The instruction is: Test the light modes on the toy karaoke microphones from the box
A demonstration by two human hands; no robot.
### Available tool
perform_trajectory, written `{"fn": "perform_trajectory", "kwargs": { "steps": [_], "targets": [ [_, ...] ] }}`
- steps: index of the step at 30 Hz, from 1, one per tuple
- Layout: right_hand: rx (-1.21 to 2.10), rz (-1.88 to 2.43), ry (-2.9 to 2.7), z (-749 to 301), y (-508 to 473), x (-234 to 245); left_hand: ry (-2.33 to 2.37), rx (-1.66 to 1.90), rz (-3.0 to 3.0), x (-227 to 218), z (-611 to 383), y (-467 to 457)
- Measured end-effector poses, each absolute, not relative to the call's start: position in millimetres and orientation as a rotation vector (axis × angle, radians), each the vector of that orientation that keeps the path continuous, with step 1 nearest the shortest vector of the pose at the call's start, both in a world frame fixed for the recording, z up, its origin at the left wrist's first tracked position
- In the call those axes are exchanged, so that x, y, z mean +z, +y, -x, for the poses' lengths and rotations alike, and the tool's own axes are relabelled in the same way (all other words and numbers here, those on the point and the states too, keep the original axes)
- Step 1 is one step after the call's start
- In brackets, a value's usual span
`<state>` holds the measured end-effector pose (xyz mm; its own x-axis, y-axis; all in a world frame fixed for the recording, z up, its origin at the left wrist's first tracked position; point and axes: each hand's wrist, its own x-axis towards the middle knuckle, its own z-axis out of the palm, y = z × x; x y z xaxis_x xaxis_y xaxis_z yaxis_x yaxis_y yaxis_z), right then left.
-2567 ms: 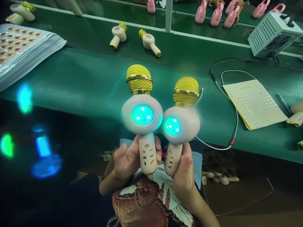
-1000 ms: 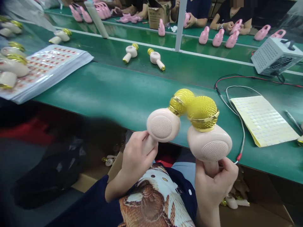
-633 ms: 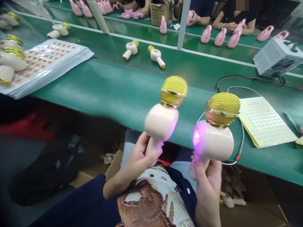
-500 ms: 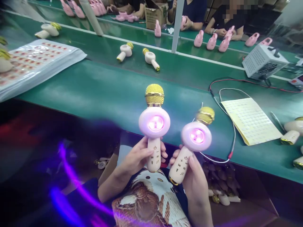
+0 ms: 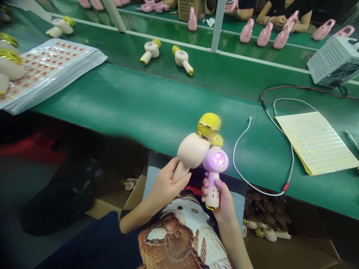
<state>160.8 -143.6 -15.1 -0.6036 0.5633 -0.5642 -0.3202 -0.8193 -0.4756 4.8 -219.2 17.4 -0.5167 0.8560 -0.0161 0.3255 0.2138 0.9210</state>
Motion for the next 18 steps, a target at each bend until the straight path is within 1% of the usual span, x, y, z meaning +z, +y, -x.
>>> {"fn": "perform_trajectory", "kwargs": {
  "steps": [3,7,11,18],
  "targets": [
    [2.389,1.022,-0.498,-159,-141,-19,2.255,1.244,-1.56,37,-3,-221],
    [2.413,1.005,-0.587,-161,-141,-25,2.316,1.233,-1.898,50,-7,-218],
    [2.424,1.021,-0.635,-165,-141,-27,2.226,1.237,-1.931,50,-10,-215],
    [2.256,1.109,-0.655,-166,-141,-30,2.054,1.3,-1.796,52,-12,-220]
  ]
}}
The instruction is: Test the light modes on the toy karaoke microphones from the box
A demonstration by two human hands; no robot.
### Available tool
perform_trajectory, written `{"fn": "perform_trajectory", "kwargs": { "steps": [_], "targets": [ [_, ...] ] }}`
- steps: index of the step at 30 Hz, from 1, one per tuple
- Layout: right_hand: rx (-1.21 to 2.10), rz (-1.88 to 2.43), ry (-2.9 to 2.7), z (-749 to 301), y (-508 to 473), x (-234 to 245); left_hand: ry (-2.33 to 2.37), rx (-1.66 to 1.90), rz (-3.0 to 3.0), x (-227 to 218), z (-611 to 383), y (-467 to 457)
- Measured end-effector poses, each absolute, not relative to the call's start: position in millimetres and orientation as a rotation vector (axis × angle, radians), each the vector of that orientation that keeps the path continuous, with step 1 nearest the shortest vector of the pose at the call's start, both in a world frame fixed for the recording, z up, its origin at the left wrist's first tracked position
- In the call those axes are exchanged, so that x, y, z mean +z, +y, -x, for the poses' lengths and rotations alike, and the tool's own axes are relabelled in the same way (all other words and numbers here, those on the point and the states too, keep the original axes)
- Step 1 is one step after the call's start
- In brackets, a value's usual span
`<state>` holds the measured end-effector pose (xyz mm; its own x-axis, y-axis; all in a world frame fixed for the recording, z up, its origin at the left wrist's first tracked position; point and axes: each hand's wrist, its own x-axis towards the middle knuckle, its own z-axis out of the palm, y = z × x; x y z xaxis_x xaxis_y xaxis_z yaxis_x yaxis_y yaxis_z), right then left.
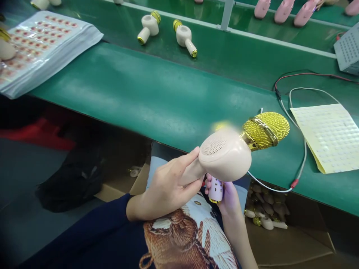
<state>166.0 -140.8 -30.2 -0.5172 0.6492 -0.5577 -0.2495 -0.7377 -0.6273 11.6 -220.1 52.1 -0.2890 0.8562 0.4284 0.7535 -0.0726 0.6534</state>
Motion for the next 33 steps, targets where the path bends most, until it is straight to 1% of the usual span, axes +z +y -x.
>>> {"fn": "perform_trajectory", "kwargs": {
  "steps": [2,4,7,9,13,16,19,24,26,28,30,33],
  "targets": [
    [2.259,1.1,-0.589,-167,-140,-30,1.947,1.282,-1.573,53,-9,-221],
    [2.311,1.058,-0.51,-169,-138,-27,1.737,1.249,-1.228,48,-5,-222],
    [2.342,1.01,-0.419,-175,-134,-22,1.22,1.227,-0.691,27,-1,-222],
    [2.333,1.004,-0.381,-181,-132,-20,1.018,1.27,-0.431,9,-1,-221],
    [2.302,1.002,-0.357,-190,-132,-20,1.11,1.362,-0.175,-12,3,-216],
    [2.298,1.018,-0.357,-193,-133,-21,1.091,1.201,-0.154,-13,13,-212],
    [2.313,1.004,-0.365,-193,-134,-22,1.144,1.099,-0.221,-9,25,-208],
    [2.331,0.983,-0.362,-192,-135,-25,1.504,0.977,-0.526,19,36,-210],
    [2.351,0.976,-0.364,-192,-136,-26,1.614,1.075,-0.622,35,36,-218],
    [2.369,0.947,-0.363,-193,-135,-28,1.655,1.289,-0.671,42,32,-227],
    [2.382,0.901,-0.344,-194,-134,-29,1.647,1.402,-0.665,35,23,-231],
    [2.399,0.872,-0.304,-196,-132,-29,1.603,1.256,-0.527,3,5,-225]
  ]
}}
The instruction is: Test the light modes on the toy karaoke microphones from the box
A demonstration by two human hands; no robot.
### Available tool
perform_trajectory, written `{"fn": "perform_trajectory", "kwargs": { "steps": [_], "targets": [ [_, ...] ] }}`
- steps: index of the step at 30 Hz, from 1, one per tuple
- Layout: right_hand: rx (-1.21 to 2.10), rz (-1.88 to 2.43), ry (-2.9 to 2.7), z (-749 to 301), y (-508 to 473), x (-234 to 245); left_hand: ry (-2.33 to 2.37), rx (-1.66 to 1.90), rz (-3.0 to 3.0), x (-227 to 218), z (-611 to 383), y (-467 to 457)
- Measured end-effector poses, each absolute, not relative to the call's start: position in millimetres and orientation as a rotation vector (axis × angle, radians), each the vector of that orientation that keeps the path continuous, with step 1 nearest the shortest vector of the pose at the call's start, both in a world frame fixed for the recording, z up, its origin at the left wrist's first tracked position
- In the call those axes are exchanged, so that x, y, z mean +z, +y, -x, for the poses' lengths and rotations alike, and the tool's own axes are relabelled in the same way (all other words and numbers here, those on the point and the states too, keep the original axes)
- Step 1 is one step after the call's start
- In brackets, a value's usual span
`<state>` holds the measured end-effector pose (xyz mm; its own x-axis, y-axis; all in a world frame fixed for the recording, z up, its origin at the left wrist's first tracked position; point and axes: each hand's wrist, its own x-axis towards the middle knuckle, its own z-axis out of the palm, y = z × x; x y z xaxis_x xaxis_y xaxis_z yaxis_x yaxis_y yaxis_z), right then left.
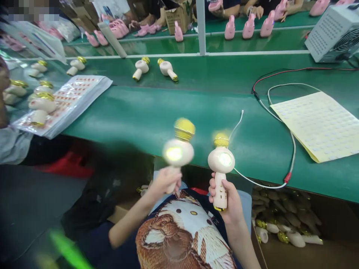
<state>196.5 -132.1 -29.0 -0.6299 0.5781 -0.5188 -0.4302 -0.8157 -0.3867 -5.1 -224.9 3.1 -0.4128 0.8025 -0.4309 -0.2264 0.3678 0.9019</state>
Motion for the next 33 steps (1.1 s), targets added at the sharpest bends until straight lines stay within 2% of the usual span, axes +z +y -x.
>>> {"fn": "perform_trajectory", "kwargs": {
  "steps": [3,5,9,12,15,25,33],
  "targets": [
    [2.42,0.894,-0.325,-201,-132,-28,1.568,1.17,-0.44,-19,-7,-215],
    [2.416,0.904,-0.348,-204,-133,-28,1.506,1.187,-0.413,-13,-9,-212],
    [2.365,0.923,-0.372,-209,-136,-29,1.033,1.276,-0.217,43,-2,-215],
    [2.367,0.943,-0.381,-210,-136,-32,0.708,1.183,-0.032,86,3,-217],
    [2.365,0.97,-0.404,-210,-136,-34,0.528,1.117,0.079,105,5,-221],
    [2.383,1.024,-0.414,-209,-137,-35,0.427,0.93,0.056,92,5,-251],
    [2.347,1.081,-0.432,-207,-138,-33,0.397,0.995,0.058,81,7,-250]
  ]
}}
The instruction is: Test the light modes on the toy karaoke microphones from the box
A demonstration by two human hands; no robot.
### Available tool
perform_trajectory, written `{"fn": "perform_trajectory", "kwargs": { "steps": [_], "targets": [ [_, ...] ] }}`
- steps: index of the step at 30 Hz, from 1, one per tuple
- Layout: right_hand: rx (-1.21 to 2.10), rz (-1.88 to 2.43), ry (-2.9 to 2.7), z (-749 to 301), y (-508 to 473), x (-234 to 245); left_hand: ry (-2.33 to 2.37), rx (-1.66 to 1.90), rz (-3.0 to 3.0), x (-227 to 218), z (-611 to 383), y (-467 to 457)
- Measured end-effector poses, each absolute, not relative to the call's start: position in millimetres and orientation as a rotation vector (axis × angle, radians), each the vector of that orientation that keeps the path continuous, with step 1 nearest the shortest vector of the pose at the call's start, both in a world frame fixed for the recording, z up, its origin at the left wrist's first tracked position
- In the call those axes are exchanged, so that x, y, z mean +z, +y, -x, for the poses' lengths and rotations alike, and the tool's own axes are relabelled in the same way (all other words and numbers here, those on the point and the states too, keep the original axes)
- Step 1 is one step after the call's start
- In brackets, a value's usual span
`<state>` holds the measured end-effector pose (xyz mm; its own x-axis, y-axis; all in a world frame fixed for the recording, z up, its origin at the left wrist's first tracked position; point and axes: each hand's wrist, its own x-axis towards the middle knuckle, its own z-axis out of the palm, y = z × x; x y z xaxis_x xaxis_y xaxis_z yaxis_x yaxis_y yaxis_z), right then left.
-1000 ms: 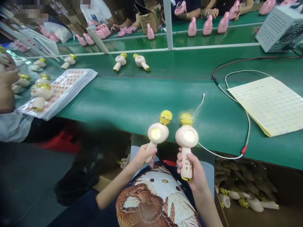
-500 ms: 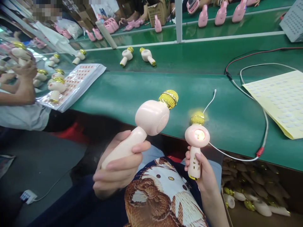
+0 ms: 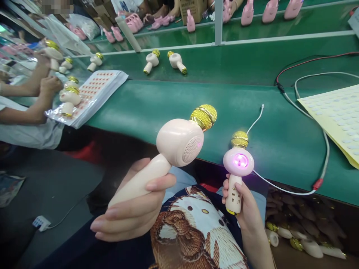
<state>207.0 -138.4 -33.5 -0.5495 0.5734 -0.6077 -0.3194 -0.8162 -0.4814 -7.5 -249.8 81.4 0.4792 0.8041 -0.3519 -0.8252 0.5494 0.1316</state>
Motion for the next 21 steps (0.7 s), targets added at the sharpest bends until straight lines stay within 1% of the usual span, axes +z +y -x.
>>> {"fn": "perform_trajectory", "kwargs": {
  "steps": [5,12,15,18,21],
  "targets": [
    [2.308,1.117,-0.481,-204,-138,-31,0.14,1.032,0.005,74,3,-249],
    [2.256,1.219,-0.632,-197,-132,-29,0.336,1.078,0.037,64,6,-254],
    [2.266,1.194,-0.763,-191,-125,-26,0.168,1.104,0.043,58,7,-254],
    [2.176,1.243,-1.124,-188,-113,-25,-0.159,1.088,-0.037,51,6,-252],
    [1.823,1.365,-1.789,-187,-86,-23,-0.323,1.041,-0.123,45,5,-251]
  ]
}}
